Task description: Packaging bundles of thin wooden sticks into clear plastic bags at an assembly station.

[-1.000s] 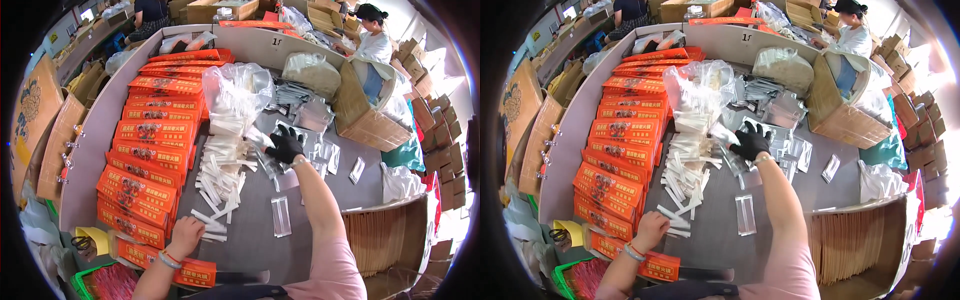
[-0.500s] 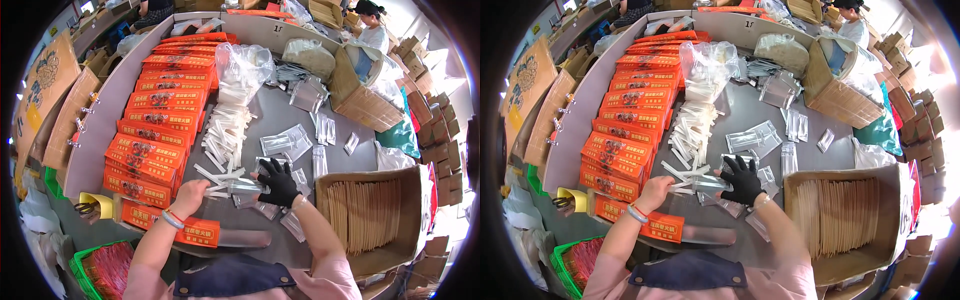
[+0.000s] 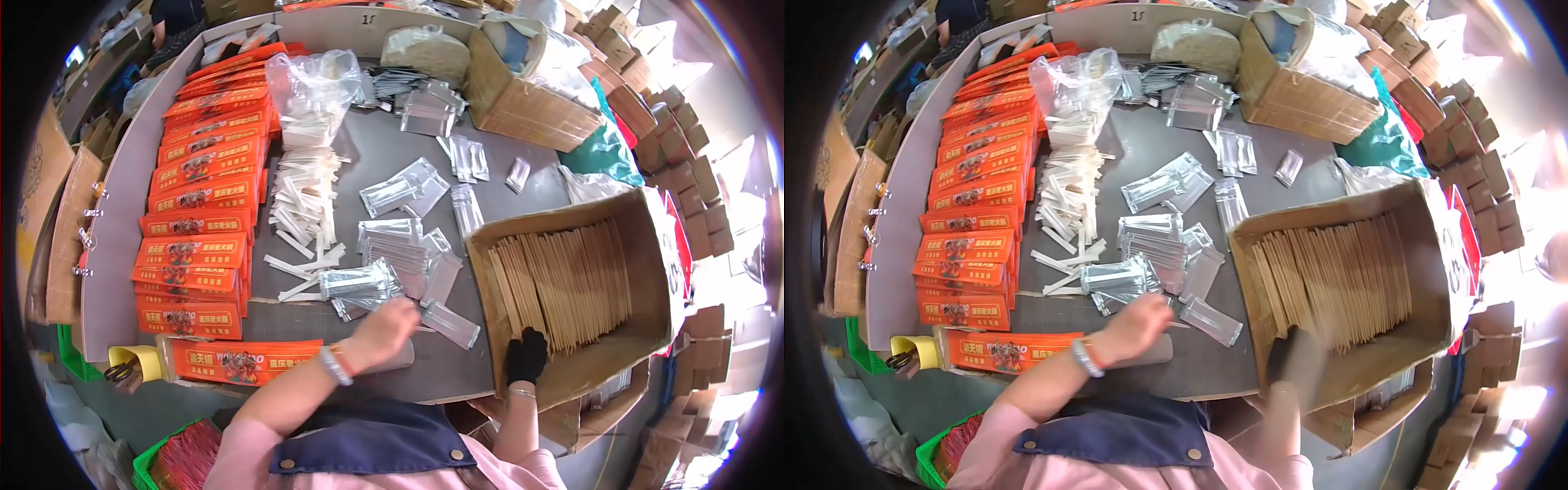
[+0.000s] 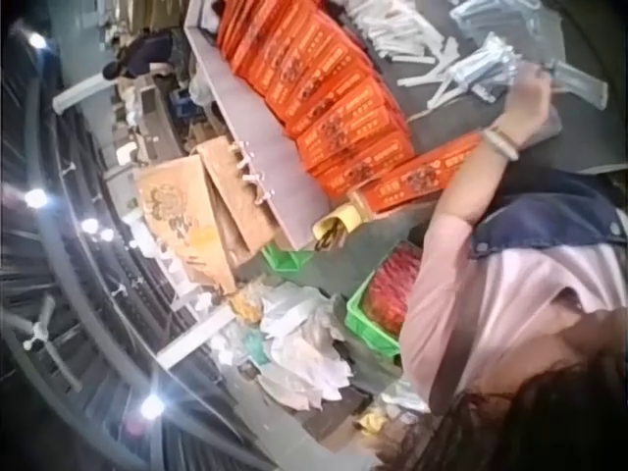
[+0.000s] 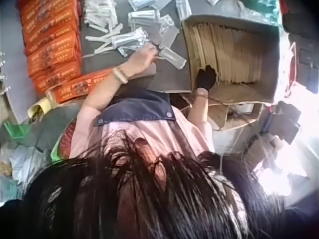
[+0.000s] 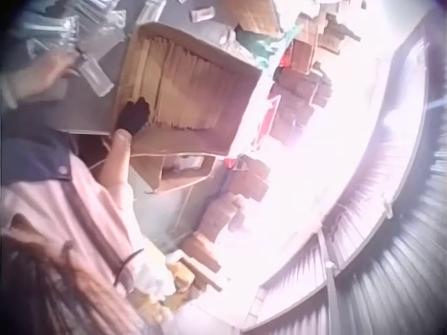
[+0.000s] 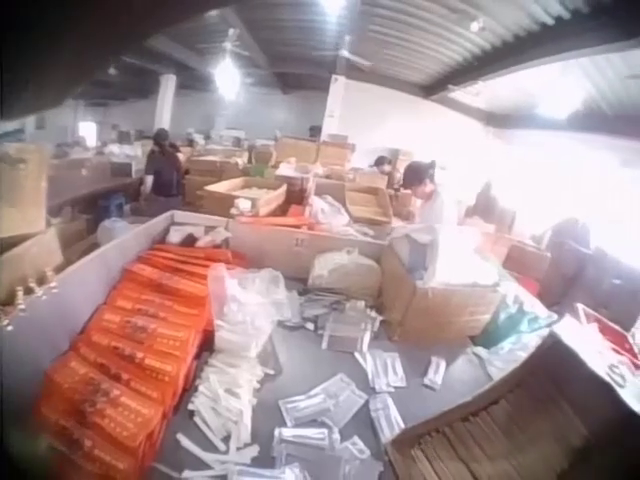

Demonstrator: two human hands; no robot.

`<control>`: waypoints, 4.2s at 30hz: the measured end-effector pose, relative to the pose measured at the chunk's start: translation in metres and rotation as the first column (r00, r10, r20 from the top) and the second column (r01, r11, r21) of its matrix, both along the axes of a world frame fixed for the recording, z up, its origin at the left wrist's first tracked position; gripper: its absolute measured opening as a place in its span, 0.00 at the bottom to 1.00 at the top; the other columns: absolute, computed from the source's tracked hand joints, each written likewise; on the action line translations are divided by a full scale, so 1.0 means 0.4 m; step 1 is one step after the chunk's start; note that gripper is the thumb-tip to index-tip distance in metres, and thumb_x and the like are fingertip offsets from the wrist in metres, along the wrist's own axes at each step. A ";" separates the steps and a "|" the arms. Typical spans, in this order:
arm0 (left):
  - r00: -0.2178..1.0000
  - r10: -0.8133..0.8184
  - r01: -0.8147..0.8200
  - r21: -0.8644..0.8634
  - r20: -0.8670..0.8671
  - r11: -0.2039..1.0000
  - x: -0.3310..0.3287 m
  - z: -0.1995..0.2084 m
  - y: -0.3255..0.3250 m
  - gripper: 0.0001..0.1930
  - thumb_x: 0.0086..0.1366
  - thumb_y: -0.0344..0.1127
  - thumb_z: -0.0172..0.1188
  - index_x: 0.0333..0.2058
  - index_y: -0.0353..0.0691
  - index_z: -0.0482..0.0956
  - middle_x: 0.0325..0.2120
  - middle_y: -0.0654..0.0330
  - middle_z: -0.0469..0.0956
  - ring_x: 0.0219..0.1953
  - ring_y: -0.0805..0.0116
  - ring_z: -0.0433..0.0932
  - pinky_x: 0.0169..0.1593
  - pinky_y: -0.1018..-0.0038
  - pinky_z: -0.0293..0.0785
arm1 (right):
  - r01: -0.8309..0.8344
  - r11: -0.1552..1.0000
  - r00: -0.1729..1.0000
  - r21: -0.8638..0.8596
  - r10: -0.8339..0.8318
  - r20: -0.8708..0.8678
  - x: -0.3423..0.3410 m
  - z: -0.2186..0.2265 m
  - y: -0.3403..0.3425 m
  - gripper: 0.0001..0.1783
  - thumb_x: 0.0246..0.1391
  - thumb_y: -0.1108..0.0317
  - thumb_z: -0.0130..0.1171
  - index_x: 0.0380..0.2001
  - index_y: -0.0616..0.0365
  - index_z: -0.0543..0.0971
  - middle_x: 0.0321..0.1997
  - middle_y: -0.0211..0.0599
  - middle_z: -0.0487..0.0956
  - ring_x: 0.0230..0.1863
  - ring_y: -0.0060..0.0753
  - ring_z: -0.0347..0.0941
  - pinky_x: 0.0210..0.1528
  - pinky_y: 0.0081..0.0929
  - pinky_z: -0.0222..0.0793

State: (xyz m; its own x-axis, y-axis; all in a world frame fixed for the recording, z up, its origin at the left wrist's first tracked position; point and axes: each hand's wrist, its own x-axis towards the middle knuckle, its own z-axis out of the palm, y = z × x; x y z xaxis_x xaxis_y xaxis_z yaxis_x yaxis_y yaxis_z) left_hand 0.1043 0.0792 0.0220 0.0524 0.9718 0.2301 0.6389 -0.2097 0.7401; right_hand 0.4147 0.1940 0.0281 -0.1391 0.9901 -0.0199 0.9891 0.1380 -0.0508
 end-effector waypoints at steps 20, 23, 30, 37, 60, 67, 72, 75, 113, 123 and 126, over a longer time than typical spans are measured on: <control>0.834 0.323 -0.310 0.105 -0.447 0.945 0.070 -0.045 0.033 0.22 0.43 0.33 0.72 0.40 0.43 0.79 0.40 0.62 0.74 0.42 0.59 0.72 0.44 0.65 0.70 | 0.097 0.973 0.971 0.210 -0.046 -0.235 -0.048 -0.028 -0.034 0.12 0.63 0.68 0.48 0.44 0.64 0.73 0.43 0.50 0.76 0.45 0.48 0.73 0.48 0.39 0.69; 0.837 0.363 -0.308 0.194 -0.409 0.931 0.055 -0.044 0.035 0.20 0.42 0.32 0.71 0.38 0.43 0.80 0.39 0.62 0.74 0.41 0.60 0.72 0.43 0.66 0.70 | 0.174 0.979 0.748 -0.105 -0.201 -0.633 -0.104 0.084 -0.041 0.11 0.65 0.68 0.47 0.45 0.65 0.72 0.40 0.46 0.76 0.41 0.38 0.73 0.47 0.30 0.68; 0.827 0.357 -0.277 0.238 -0.434 0.931 0.040 -0.058 0.053 0.05 0.53 0.32 0.57 0.31 0.45 0.78 0.30 0.63 0.73 0.36 0.62 0.72 0.41 0.67 0.70 | -0.068 0.998 0.376 0.016 0.040 -0.926 -0.212 0.052 -0.082 0.10 0.66 0.69 0.48 0.48 0.60 0.71 0.36 0.33 0.73 0.37 0.27 0.68 0.44 0.23 0.65; 0.912 0.282 -0.262 0.106 -0.299 0.959 0.022 -0.029 0.013 0.11 0.46 0.34 0.70 0.30 0.44 0.80 0.28 0.60 0.78 0.33 0.58 0.77 0.38 0.64 0.71 | -0.229 0.973 0.363 -0.003 0.083 -0.928 -0.255 -0.042 -0.113 0.11 0.67 0.69 0.45 0.48 0.62 0.72 0.39 0.35 0.74 0.41 0.28 0.71 0.46 0.27 0.67; 0.857 0.322 -0.409 -0.152 -0.402 0.900 -0.066 0.085 -0.339 0.36 0.37 0.41 0.77 0.49 0.38 0.77 0.46 0.59 0.73 0.50 0.56 0.68 0.55 0.60 0.64 | -0.770 0.637 0.539 0.029 0.674 -0.505 -0.289 -0.045 -0.098 0.08 0.49 0.68 0.66 0.33 0.57 0.85 0.27 0.43 0.78 0.33 0.47 0.76 0.35 0.37 0.72; 0.875 0.303 -0.359 -0.087 -0.377 0.929 -0.073 0.052 -0.298 0.33 0.41 0.37 0.74 0.50 0.42 0.77 0.48 0.58 0.72 0.49 0.56 0.69 0.52 0.60 0.65 | -0.845 0.509 0.165 -0.164 -0.044 -0.985 -0.464 -0.031 -0.312 0.29 0.44 0.62 0.69 0.50 0.56 0.72 0.47 0.44 0.72 0.45 0.45 0.72 0.46 0.40 0.68; 0.833 -0.120 -0.097 -0.357 -0.539 0.929 -0.078 0.111 -0.263 0.15 0.46 0.36 0.67 0.36 0.53 0.81 0.40 0.57 0.72 0.45 0.56 0.71 0.45 0.62 0.68 | -0.845 0.509 0.410 0.163 0.813 -0.414 -0.410 0.052 -0.204 0.40 0.33 0.43 0.73 0.48 0.53 0.74 0.46 0.39 0.74 0.47 0.43 0.71 0.53 0.43 0.60; 0.841 -0.099 -0.038 -0.241 -0.532 0.970 -0.175 0.192 -0.254 0.10 0.44 0.34 0.65 0.29 0.49 0.78 0.36 0.57 0.72 0.40 0.55 0.72 0.41 0.60 0.70 | -0.860 0.509 0.478 -0.030 0.786 -0.393 -0.385 0.075 -0.159 0.36 0.33 0.45 0.73 0.44 0.53 0.75 0.40 0.37 0.75 0.45 0.44 0.71 0.49 0.44 0.60; 0.590 0.442 -0.585 0.020 -0.676 0.811 -0.372 0.026 -0.244 0.05 0.59 0.33 0.57 0.26 0.41 0.75 0.28 0.58 0.72 0.36 0.55 0.74 0.40 0.61 0.69 | -0.105 0.985 0.967 0.134 0.070 0.245 0.055 -0.129 0.096 0.12 0.50 0.64 0.61 0.34 0.59 0.72 0.38 0.46 0.73 0.42 0.51 0.72 0.45 0.45 0.69; 0.826 0.402 -0.455 -0.046 -0.396 0.889 -0.299 -0.013 -0.084 0.15 0.50 0.34 0.70 0.38 0.43 0.79 0.37 0.57 0.74 0.42 0.54 0.73 0.46 0.61 0.71 | 0.034 0.998 0.951 -0.054 -0.015 0.309 -0.066 -0.001 0.015 0.09 0.55 0.66 0.54 0.37 0.58 0.71 0.41 0.45 0.74 0.45 0.50 0.72 0.47 0.45 0.71; 0.834 0.413 -0.447 -0.010 -0.367 0.894 -0.297 -0.014 -0.082 0.17 0.49 0.35 0.71 0.39 0.44 0.80 0.36 0.59 0.75 0.43 0.55 0.73 0.47 0.61 0.71 | 0.122 0.992 0.986 -0.025 -0.118 0.118 -0.073 0.031 0.004 0.11 0.58 0.68 0.53 0.41 0.62 0.73 0.43 0.47 0.75 0.47 0.51 0.72 0.47 0.44 0.72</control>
